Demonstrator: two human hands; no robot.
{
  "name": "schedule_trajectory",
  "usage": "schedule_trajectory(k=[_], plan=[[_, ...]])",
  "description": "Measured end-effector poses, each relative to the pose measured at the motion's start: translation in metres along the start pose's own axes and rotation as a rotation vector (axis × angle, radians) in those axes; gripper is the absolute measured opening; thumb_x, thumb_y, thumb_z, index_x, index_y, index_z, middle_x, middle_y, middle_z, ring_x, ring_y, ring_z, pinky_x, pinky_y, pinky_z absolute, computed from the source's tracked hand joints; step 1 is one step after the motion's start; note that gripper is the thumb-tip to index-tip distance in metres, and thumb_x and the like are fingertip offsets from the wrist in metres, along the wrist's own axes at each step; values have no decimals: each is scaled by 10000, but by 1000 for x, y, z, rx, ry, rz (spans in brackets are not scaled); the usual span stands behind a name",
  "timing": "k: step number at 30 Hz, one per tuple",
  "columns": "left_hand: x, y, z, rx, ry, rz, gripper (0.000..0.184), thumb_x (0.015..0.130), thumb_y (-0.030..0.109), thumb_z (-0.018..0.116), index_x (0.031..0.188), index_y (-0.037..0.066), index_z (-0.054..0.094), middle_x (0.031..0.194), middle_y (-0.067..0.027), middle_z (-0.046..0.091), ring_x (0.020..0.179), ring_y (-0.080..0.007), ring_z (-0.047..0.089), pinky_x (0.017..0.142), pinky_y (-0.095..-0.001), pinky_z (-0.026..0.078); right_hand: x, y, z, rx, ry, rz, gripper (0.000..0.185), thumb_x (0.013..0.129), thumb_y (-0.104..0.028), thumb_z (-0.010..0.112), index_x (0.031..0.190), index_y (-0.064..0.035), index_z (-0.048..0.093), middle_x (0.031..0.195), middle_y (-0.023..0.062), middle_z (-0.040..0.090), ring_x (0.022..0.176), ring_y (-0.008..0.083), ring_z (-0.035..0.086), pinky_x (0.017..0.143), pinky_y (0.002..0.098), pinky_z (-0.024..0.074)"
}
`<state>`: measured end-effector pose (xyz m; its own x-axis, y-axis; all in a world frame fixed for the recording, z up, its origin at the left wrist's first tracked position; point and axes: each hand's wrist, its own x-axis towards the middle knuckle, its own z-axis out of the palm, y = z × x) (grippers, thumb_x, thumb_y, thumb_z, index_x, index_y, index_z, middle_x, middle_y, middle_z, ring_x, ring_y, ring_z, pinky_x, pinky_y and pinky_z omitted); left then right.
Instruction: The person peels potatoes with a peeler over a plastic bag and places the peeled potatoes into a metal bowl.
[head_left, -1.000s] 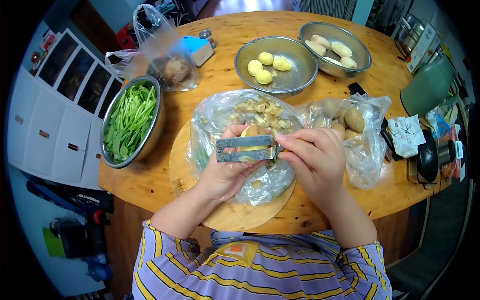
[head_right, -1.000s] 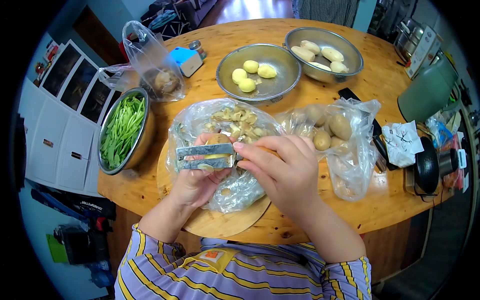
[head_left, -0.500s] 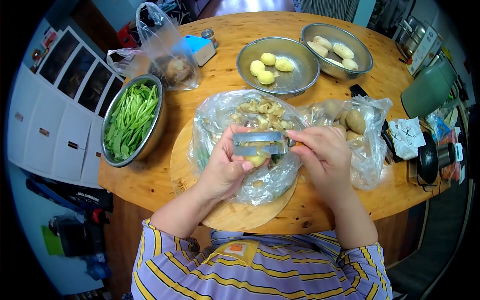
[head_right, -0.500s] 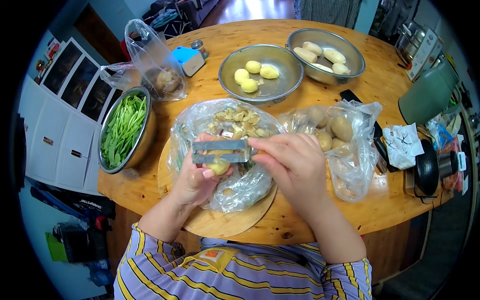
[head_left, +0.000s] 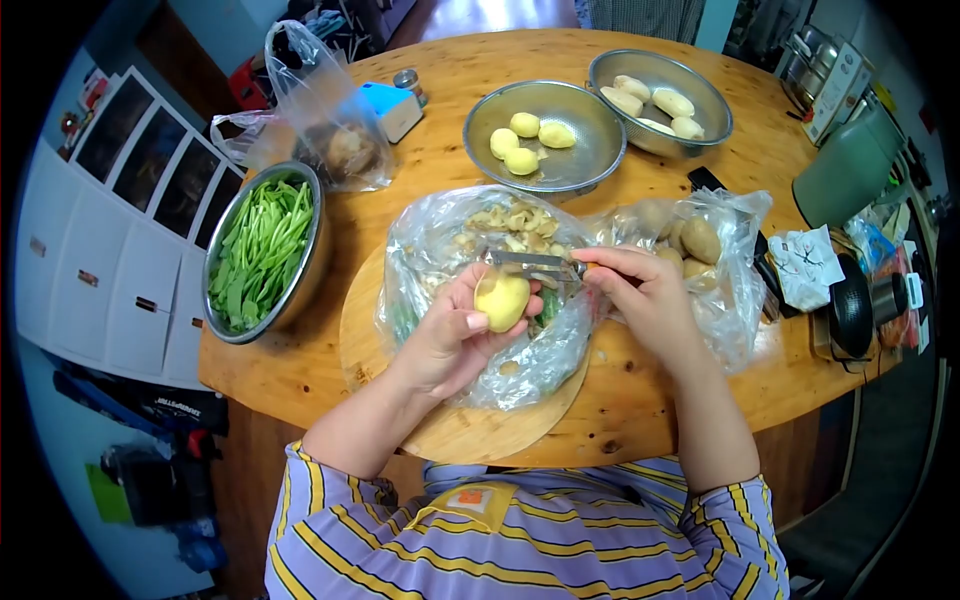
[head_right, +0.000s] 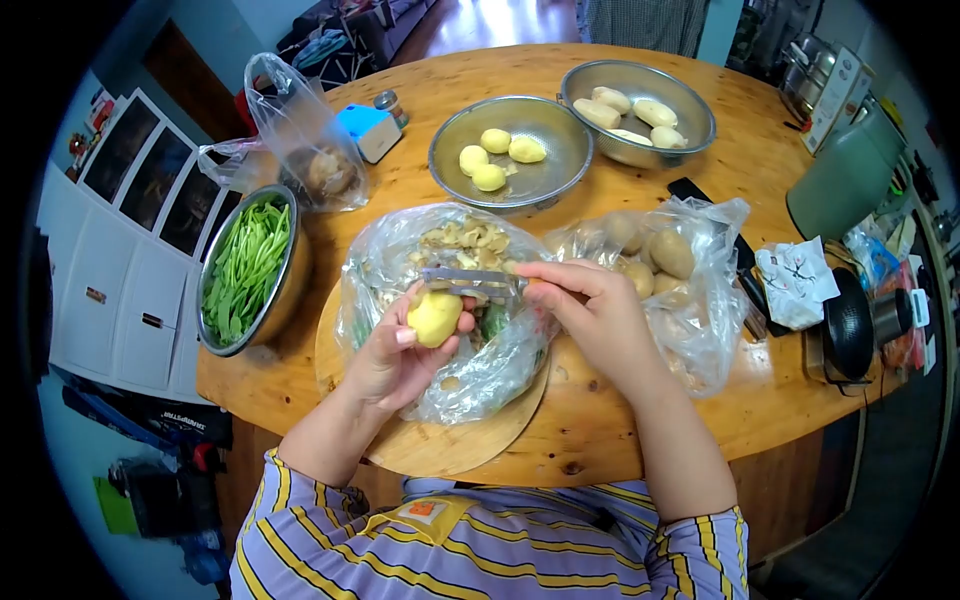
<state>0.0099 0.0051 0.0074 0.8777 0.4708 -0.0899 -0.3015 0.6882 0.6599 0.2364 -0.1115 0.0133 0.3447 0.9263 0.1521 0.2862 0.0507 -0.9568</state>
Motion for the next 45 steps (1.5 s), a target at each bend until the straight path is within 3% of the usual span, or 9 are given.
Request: schedule_trajectory(k=[4, 7, 13, 23, 29, 35, 38, 41, 45], plan=[[-8, 2, -8, -241, -283, 18, 721, 779, 170, 852, 1370, 61, 454, 1362, -183, 568, 1233, -295, 631, 993, -331, 596, 8, 12, -11, 6, 41, -47, 247, 956, -115, 702, 1186, -34, 748, 937, 75, 713, 856, 150, 650, 784, 271, 512], [-8, 7, 2, -122, -134, 25, 747, 794, 164, 843, 1411, 66, 433, 1383, -180, 548, 1262, -304, 609, 1008, -339, 588, 2, -2, -7, 81, 57, 12, 239, 959, -110, 701, 1185, -46, 749, 950, 71, 719, 881, 141, 649, 774, 277, 512], [-7, 2, 7, -100, -66, 28, 723, 843, 108, 812, 1442, 74, 408, 1417, -146, 524, 1303, -280, 574, 1062, -349, 555, -7, -19, 10, -331, 235, -553, 239, 882, -135, 760, 1118, -96, 775, 911, 56, 705, 847, 217, 659, 781, 357, 495], [-12, -6, 5, 186, 40, 84, 740, 851, 213, 856, 1427, 134, 399, 1339, -38, 532, 1248, -210, 576, 1025, -382, 546, -14, -30, 24, -493, 264, -693, 324, 780, -212, 831, 1097, -174, 780, 943, -7, 698, 844, 207, 636, 766, 357, 445], [-9, -1, 7, 191, -5, 88, 696, 840, 249, 863, 1363, 114, 425, 1349, -98, 581, 1249, -242, 607, 982, -347, 567, -8, -23, 16, -461, 285, -594, 280, 824, -165, 799, 1102, -138, 779, 930, 24, 703, 846, 236, 643, 758, 357, 457], [-8, -4, 4, 234, -102, 171, 695, 849, 251, 841, 1374, 95, 413, 1361, -139, 601, 1253, -276, 622, 949, -320, 582, -3, -10, 3, 10, 62, 7, 238, 887, -122, 743, 1118, -71, 768, 950, 82, 726, 883, 268, 661, 787, 369, 507], [-7, -4, 4, 229, -42, 170, 711, 858, 280, 834, 1393, 97, 404, 1359, -131, 596, 1241, -275, 628, 955, -324, 582, -3, -13, 8, -57, 225, -240, 249, 885, -149, 755, 1126, -86, 774, 960, 83, 731, 885, 250, 667, 817, 364, 506], [-8, -3, 7, 188, 11, 155, 712, 867, 319, 826, 1398, 103, 404, 1334, -113, 598, 1233, -269, 628, 982, -340, 571, -7, -19, 10, -299, 183, -508, 246, 870, -158, 769, 1110, -105, 781, 984, 58, 728, 895, 242, 665, 823, 358, 490], [-7, -5, -1, 115, 2, 133, 694, 861, 319, 833, 1369, 103, 413, 1328, -101, 582, 1236, -263, 618, 1000, -355, 558, -9, -26, 19, -452, 255, -676, 273, 800, -194, 818, 1070, -168, 787, 961, -4, 703, 866, 211, 641, 778, 354, 444]])
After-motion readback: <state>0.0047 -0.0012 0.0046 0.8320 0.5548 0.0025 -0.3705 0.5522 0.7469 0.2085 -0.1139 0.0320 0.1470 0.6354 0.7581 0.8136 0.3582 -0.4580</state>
